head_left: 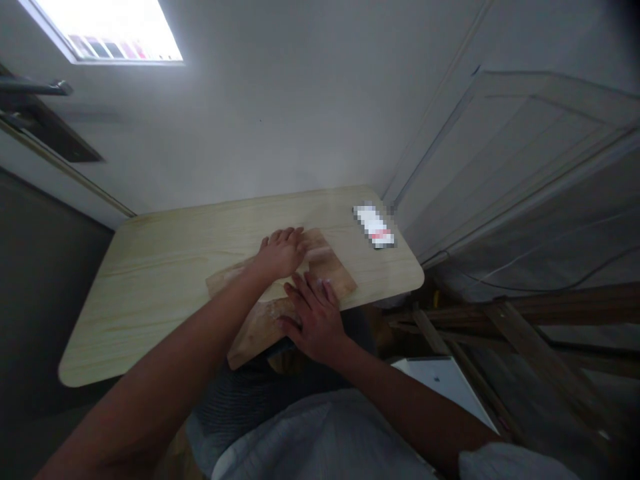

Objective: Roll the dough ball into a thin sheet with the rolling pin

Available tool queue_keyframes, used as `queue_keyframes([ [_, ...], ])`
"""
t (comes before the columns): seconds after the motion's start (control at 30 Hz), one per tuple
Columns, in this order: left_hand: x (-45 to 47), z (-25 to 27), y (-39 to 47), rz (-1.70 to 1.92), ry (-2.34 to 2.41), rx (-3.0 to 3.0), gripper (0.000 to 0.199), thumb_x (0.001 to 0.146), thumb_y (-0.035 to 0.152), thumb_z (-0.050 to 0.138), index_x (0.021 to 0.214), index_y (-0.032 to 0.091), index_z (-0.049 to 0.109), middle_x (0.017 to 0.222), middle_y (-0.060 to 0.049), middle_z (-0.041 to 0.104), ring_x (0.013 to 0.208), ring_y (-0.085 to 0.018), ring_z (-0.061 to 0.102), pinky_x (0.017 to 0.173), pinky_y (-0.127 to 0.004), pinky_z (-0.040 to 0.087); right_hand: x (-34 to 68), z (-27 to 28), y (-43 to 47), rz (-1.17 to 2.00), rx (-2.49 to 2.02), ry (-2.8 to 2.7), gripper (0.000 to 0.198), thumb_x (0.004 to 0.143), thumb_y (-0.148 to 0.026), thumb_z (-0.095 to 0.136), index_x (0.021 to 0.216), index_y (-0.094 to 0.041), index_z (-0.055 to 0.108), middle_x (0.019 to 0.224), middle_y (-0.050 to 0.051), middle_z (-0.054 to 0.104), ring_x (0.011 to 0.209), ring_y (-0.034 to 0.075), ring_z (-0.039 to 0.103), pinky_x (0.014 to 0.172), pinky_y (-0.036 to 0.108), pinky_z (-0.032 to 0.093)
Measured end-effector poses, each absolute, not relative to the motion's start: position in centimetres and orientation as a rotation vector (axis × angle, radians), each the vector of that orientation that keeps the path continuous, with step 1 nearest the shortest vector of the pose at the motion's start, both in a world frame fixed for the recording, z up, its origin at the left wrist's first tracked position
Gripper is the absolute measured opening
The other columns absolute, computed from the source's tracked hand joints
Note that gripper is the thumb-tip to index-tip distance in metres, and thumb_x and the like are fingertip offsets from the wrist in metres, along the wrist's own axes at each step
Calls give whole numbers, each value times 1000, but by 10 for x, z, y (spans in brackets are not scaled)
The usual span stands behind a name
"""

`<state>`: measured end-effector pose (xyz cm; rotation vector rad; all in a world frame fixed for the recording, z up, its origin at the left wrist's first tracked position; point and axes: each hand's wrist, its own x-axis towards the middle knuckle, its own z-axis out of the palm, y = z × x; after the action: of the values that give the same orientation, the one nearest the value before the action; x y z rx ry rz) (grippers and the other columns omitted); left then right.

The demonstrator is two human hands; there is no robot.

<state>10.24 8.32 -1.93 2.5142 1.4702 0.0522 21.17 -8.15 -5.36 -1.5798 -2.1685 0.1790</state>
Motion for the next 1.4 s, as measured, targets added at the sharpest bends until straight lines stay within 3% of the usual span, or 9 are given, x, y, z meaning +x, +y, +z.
queue_keyframes([
  [0.17, 100, -31, 95, 42, 1552, 2444, 58, 100, 47, 28, 154, 27, 36, 158, -10, 42, 146, -32, 34, 118, -53, 27, 213, -52, -81, 192, -1576, -2157, 62, 99, -59, 41, 149, -22, 45, 163, 5, 34, 153, 28, 23, 124, 52, 15],
  [0.33, 101, -34, 121, 80, 1787, 2295, 59, 97, 47, 36, 153, 28, 40, 162, -11, 35, 148, -38, 29, 116, -64, 27, 214, -51, -81, 222, -1593, -2158, 62, 99, -58, 42, 151, -24, 43, 163, 4, 34, 154, 26, 23, 124, 50, 13],
  [0.43, 103, -29, 115, 124, 1783, 2336, 59, 98, 46, 31, 153, 27, 40, 163, -11, 33, 149, -39, 27, 116, -68, 24, 214, -50, -81, 223, -1584, -2150, 62, 99, -58, 43, 151, -24, 43, 162, 5, 35, 153, 27, 23, 124, 50, 13],
  [0.67, 109, -13, 60, 166, 1706, 2536, 62, 102, 53, 15, 152, 27, 40, 163, -9, 32, 152, -35, 21, 121, -61, 19, 214, -57, -79, 185, -1526, -2097, 60, 97, -55, 48, 147, -23, 47, 160, 5, 41, 151, 29, 29, 124, 52, 14],
  [1.0, 106, -25, 108, 110, 1749, 2371, 61, 100, 52, 19, 155, 30, 35, 163, -9, 34, 149, -35, 28, 118, -63, 24, 210, -69, -80, 77, -1500, -2048, 52, 96, -48, 51, 144, -28, 51, 151, 1, 52, 148, 26, 35, 125, 51, 8],
  [1.4, 107, -15, 72, 100, 1698, 2432, 64, 101, 57, 14, 153, 30, 39, 162, -9, 34, 150, -36, 25, 118, -64, 20, 210, -74, -79, 35, -1450, -2009, 42, 94, -46, 56, 132, -30, 62, 147, 0, 57, 145, 25, 41, 124, 49, 13],
])
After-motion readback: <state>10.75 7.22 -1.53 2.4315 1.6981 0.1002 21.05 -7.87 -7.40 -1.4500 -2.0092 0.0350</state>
